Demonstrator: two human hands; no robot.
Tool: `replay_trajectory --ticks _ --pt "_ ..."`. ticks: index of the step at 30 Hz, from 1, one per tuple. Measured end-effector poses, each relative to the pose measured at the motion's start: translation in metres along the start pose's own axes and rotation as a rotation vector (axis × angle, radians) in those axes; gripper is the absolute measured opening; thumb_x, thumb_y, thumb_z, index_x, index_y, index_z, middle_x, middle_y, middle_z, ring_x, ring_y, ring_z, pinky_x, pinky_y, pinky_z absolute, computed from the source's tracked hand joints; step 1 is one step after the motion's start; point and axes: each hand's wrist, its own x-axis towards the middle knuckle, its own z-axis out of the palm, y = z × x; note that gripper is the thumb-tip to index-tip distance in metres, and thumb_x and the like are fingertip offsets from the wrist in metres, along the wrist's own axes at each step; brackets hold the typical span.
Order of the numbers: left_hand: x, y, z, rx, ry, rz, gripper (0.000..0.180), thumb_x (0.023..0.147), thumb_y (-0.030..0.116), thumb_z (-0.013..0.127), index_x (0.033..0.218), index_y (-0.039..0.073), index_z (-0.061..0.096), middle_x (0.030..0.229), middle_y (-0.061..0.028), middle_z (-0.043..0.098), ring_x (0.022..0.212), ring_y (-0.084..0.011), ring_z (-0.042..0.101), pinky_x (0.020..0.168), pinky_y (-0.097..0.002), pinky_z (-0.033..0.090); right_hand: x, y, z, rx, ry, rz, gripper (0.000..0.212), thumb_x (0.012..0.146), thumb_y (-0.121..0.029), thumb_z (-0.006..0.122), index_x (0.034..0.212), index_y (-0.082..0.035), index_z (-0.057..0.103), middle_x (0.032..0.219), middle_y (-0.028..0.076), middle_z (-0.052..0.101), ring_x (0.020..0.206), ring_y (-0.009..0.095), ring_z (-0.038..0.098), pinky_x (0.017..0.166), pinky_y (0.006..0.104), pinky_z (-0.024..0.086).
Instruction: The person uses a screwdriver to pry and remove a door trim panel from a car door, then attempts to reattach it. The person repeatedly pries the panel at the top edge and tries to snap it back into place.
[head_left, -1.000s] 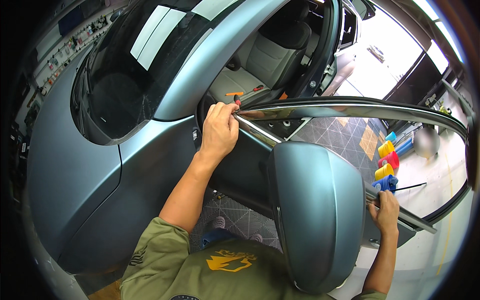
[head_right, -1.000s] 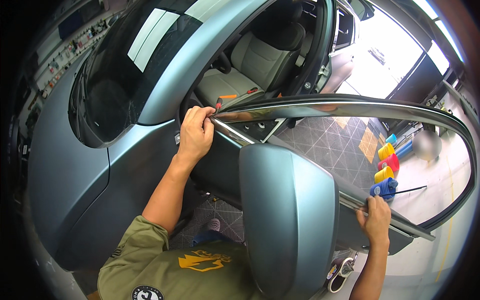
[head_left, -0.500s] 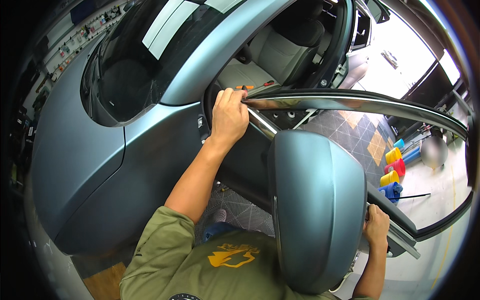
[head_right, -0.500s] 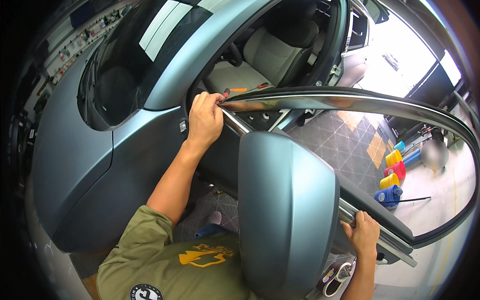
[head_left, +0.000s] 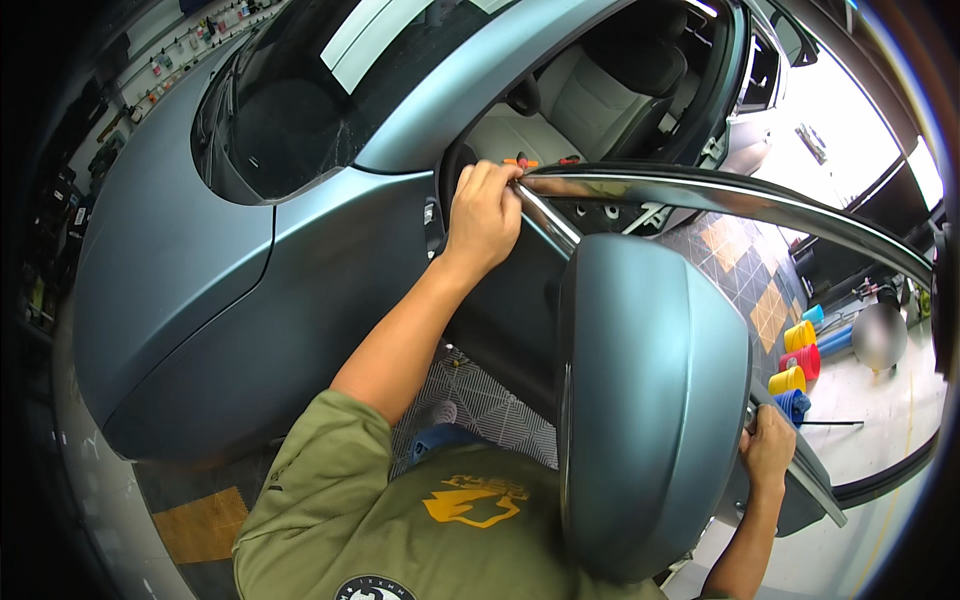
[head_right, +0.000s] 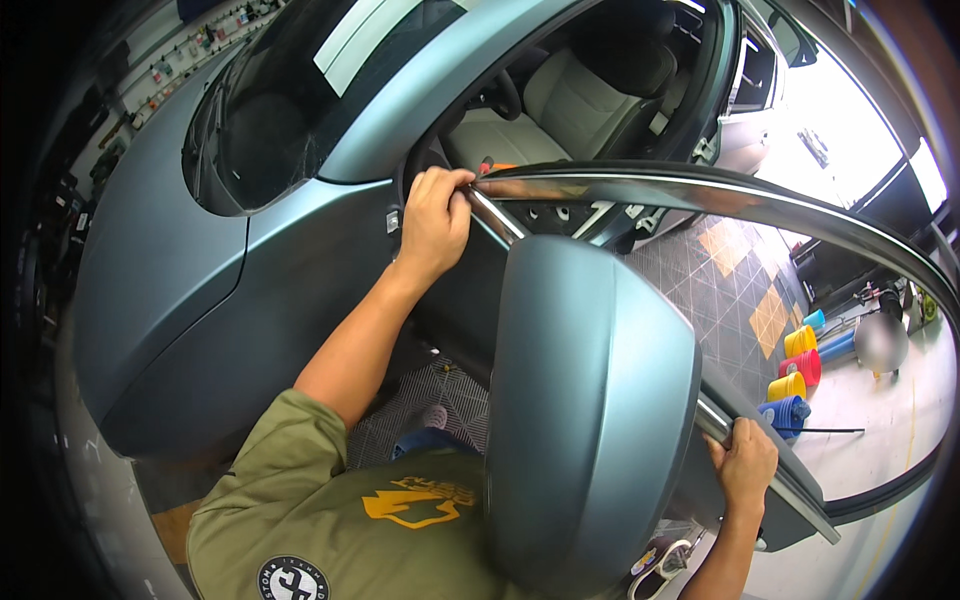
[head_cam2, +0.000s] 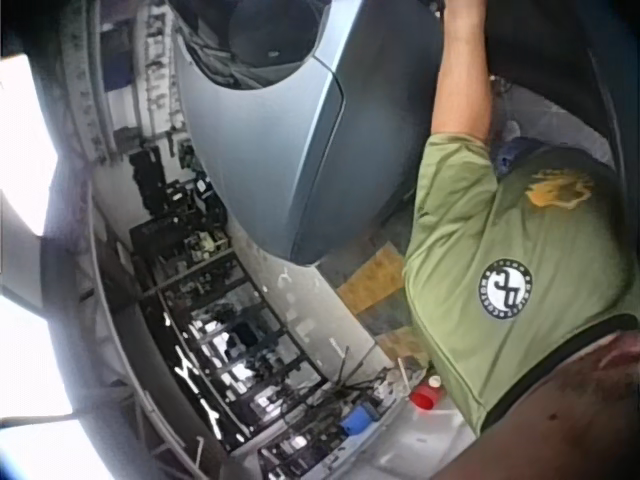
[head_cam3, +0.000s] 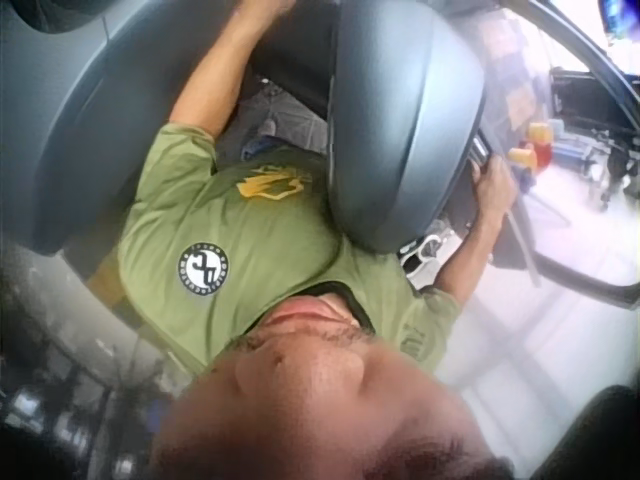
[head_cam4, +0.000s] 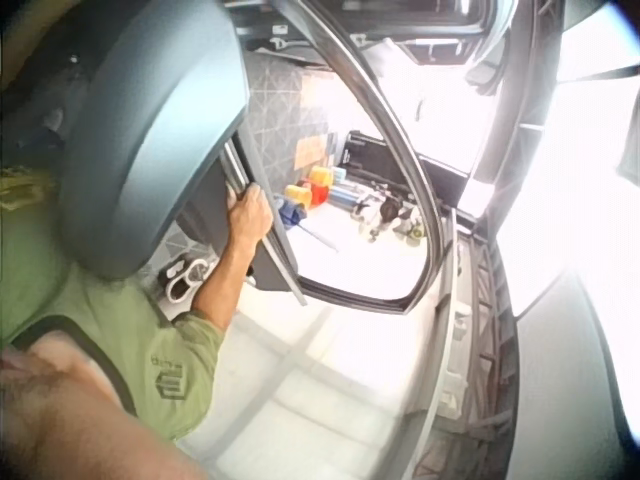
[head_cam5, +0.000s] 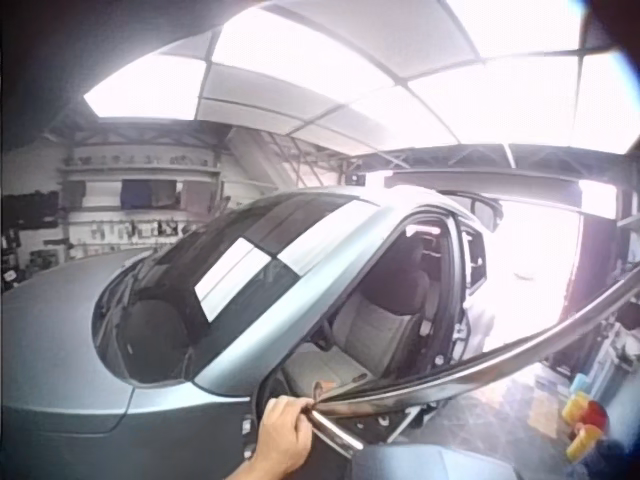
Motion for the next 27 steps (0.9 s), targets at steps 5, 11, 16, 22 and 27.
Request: replay_trajectory --ticks 5,11,16,22,27 --pt "-0.005 -0.013 0.003 -0.254 0.013 -0.154 0.024 0.089 -0.004 0.050 0.107 -0.002 0.066 0.098 -0.0144 0.066 0.088 -0.0273 0.065 0.079 -0.0345 0.052 0.008 -0.005 0.010 -0.071 0.038 -0.049 0.044 0.067 -0.027 0.085 0.080 -0.007 0.049 0.069 0.009 0.055 0.065 0.033 0.058 0.059 0.0434 0.045" --pt "-0.009 -0.013 0.010 -0.238 0.127 -0.178 0.024 0.089 -0.004 0.049 0.103 -0.002 0.068 0.090 -0.0124 0.063 0.082 -0.0247 0.065 0.075 -0.0322 0.051 0.006 -0.002 0.012 0.001 0.036 -0.093 0.045 0.065 -0.030 0.086 0.078 -0.007 0.049 0.068 0.010 0.054 0.064 0.034 0.056 0.058 0.0450 0.043" --pt "-0.011 -0.013 0.004 -0.258 0.074 -0.139 0.022 0.088 -0.005 0.049 0.100 -0.003 0.068 0.094 -0.0133 0.064 0.081 -0.0243 0.064 0.072 -0.0325 0.051 0.014 0.013 -0.009 0.025 -0.027 -0.048 0.041 0.077 -0.033 0.078 0.078 -0.005 0.048 0.065 0.012 0.051 0.062 0.035 0.054 0.057 0.0448 0.041" --pt "-0.009 -0.013 -0.002 -0.343 0.036 -0.194 0.021 0.088 -0.004 0.052 0.103 -0.003 0.067 0.100 -0.0141 0.065 0.086 -0.0251 0.066 0.075 -0.0327 0.052 0.009 0.014 0.013 0.002 0.066 -0.085 0.022 0.077 -0.012 0.064 0.075 -0.004 0.043 0.066 0.014 0.049 0.062 0.037 0.054 0.057 0.0466 0.041" --pt "-0.008 -0.024 -0.007 -0.295 0.013 -0.213 0.020 0.088 -0.002 0.054 0.103 -0.004 0.067 0.102 -0.0140 0.066 0.088 -0.0245 0.066 0.079 -0.0332 0.052 0.012 0.016 0.012 0.000 0.056 -0.089 0.017 0.079 -0.012 0.061 0.077 -0.004 0.046 0.066 0.014 0.049 0.063 0.037 0.054 0.056 0.0467 0.041"
